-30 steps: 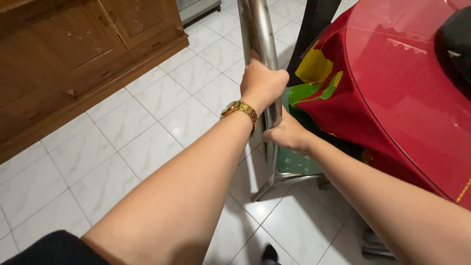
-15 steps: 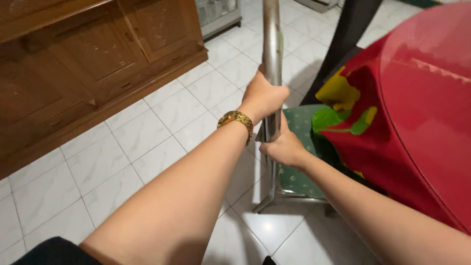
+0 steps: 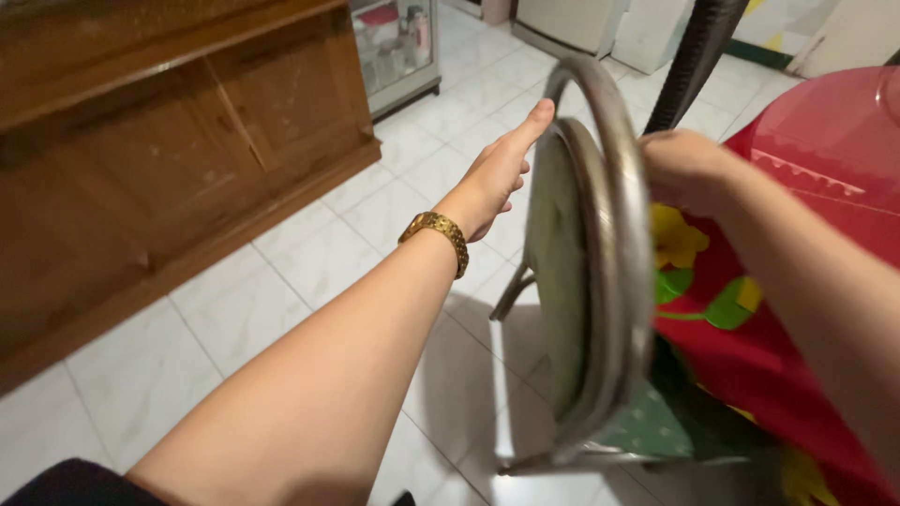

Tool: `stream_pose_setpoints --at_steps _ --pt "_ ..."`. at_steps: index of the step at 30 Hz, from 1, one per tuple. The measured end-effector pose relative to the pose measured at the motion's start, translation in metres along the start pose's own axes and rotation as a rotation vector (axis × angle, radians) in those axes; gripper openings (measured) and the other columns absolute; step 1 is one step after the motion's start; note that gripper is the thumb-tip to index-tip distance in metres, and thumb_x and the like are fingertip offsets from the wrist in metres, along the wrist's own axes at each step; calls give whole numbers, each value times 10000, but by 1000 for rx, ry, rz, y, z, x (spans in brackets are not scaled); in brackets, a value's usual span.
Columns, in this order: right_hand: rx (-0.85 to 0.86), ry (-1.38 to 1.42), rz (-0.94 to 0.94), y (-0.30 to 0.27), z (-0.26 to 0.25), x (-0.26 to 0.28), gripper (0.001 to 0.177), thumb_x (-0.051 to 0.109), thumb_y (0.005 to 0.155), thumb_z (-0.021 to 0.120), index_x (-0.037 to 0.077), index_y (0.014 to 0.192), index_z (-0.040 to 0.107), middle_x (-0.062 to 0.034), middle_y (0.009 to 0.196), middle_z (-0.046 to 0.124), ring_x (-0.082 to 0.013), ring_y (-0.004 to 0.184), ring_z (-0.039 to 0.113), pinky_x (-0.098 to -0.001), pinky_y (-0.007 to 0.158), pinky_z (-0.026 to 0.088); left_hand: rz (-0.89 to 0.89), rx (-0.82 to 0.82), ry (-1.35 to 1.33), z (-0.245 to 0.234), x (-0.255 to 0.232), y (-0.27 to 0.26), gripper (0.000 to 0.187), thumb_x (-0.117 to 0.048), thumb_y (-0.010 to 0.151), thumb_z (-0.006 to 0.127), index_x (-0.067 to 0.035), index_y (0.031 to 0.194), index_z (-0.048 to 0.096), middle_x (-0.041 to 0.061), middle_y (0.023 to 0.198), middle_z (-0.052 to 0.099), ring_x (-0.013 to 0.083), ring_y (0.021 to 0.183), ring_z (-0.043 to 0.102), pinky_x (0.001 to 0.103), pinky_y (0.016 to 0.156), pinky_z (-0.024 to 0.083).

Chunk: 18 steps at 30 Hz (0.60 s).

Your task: The person moves dining chairs one at a time around a round red-clothed table, repositioning them and tucking them under the table, and places a gray seat cushion on a chair. At the end the person reaches toward large water dispenser jugs near the wall.

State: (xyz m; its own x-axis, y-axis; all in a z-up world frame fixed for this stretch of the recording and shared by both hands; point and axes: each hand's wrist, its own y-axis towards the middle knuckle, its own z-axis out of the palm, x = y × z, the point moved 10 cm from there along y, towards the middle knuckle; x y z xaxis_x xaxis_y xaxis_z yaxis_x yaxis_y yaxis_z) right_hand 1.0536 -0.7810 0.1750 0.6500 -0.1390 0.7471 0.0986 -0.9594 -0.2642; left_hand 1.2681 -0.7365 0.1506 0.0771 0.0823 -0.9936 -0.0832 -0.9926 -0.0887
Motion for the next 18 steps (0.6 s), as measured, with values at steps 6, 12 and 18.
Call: stream_pose_setpoints --at_steps 6,12,18 --pt "-205 -18 70 40 -27 53 387 140 970 584 45 1336 666 -175 1186 721 -215 891 682 -334 797 558 120 -23 -26 -72 0 76 865 -719 940 488 -44 1479 532 100 1252 623 77 930 514 291 787 422" --pt "-283 -101 95 85 -44 53 497 250 966 665 28 1406 607 -189 1340 659 -264 1185 641 -343 962 524 25 -9 -15 -101 30 148 594 -482 1026 515 77 1178 645 54 758 521 127 574 434 311 484 390" --pt "-283 -139 61 172 -97 38 720 274 892 709 -9 1506 463 -190 1461 576 -312 1273 609 -443 974 557 133 -14 -5 -99 20 221 353 -257 904 648 -38 1167 730 71 976 729 141 853 629 309 738 499"
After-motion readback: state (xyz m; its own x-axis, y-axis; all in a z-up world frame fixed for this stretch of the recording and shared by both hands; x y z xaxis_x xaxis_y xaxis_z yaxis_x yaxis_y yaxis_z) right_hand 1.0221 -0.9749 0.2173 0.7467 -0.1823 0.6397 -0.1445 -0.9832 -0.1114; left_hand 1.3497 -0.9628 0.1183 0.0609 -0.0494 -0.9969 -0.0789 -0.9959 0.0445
